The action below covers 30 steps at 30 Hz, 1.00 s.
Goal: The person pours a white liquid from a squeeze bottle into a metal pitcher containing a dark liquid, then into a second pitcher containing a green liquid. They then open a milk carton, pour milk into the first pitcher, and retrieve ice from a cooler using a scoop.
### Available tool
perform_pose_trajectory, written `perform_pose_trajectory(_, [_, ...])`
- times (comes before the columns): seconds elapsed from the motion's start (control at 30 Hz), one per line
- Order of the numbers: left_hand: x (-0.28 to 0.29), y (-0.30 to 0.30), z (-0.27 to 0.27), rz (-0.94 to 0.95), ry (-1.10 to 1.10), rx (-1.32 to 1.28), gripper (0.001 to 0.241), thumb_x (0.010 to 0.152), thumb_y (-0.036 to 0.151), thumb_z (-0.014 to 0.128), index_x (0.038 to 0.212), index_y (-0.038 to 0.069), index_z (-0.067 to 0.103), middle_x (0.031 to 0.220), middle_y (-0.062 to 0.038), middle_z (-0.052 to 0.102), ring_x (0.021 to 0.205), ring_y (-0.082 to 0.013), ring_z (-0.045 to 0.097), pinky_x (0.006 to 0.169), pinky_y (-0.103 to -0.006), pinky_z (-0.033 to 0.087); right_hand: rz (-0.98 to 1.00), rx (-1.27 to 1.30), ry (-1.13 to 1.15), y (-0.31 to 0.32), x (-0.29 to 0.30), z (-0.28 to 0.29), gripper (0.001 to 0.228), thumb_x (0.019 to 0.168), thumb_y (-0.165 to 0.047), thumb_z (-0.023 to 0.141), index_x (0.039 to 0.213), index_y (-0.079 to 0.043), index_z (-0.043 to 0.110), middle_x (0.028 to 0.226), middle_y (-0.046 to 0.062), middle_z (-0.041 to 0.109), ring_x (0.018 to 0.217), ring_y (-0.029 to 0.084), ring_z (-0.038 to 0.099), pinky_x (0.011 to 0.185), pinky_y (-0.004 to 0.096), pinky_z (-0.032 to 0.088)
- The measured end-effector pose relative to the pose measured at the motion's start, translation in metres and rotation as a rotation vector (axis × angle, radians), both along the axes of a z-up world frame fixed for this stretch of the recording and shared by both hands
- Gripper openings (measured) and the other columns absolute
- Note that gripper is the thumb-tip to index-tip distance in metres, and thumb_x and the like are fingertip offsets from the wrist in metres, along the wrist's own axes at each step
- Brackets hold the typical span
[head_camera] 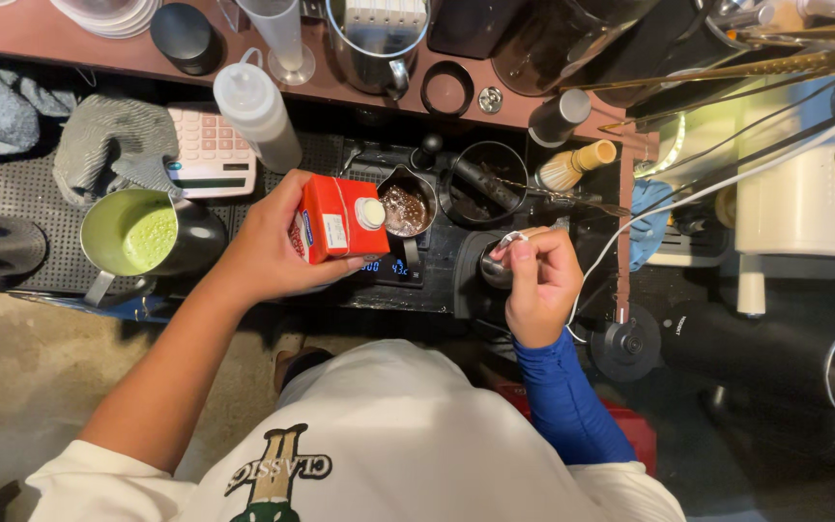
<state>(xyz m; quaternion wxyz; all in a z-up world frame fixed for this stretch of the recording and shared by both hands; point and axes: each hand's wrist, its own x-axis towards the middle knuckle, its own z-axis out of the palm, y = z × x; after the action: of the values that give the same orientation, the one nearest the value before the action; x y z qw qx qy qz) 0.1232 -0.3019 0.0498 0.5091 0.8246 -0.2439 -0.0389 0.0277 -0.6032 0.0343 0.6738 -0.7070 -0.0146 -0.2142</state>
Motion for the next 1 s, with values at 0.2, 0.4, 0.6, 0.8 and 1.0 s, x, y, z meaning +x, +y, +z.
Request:
perform_pose_trajectory(0.2, [0.006,-0.005,0.001,-0.017,0.060,0.065,0.072,0.067,0.037,0.094,0.119,0.006,0.055,0.105,-0.011,0.072,0.097,-0.0244,0.073,0.088,-0.0362,0.055,-0.013,-0.014,0.002,-0.007,0.000,-0.005,0.015,0.109,-0.008,0.057,0.098,-0.001,0.051,0.094,0.010,0.062,0.086,0.013,0.061,0.083,0.027,0.052])
perform_pose_trajectory(0.4, [0.010,-0.005,0.005,-0.009,0.105,0.132,0.071,0.066,0.040,0.094,0.116,0.006,0.056,0.103,-0.012,0.072,0.095,-0.0256,0.072,0.087,-0.0369,0.055,-0.021,-0.004,0.012,-0.013,0.002,-0.005,0.014,0.109,-0.007,0.058,0.099,0.000,0.051,0.095,0.010,0.061,0.086,0.013,0.061,0.083,0.027,0.052])
perform_pose_trajectory(0.6, [0.010,-0.005,0.012,-0.008,0.133,0.139,0.069,0.067,0.039,0.093,0.115,0.006,0.056,0.102,-0.011,0.071,0.094,-0.0237,0.071,0.087,-0.0360,0.055,-0.008,-0.001,-0.003,-0.015,0.006,-0.004,0.014,0.109,-0.007,0.058,0.099,0.000,0.051,0.094,0.011,0.061,0.085,0.014,0.060,0.083,0.029,0.053])
perform_pose_trajectory(0.8, [0.011,-0.006,0.016,-0.006,0.160,0.153,0.068,0.066,0.039,0.093,0.113,0.006,0.055,0.101,-0.010,0.072,0.093,-0.0219,0.072,0.086,-0.0353,0.055,-0.003,-0.003,-0.001,-0.016,0.008,-0.002,0.014,0.109,-0.007,0.059,0.099,0.000,0.051,0.094,0.011,0.061,0.085,0.014,0.060,0.083,0.029,0.053])
perform_pose_trajectory(1.0, [0.011,-0.007,0.018,-0.019,0.141,0.132,0.068,0.067,0.038,0.093,0.113,0.005,0.055,0.100,-0.011,0.071,0.092,-0.0220,0.071,0.086,-0.0347,0.055,-0.012,-0.006,0.015,-0.016,0.006,-0.002,0.014,0.108,-0.008,0.060,0.099,-0.001,0.052,0.095,0.010,0.061,0.086,0.014,0.061,0.082,0.027,0.051])
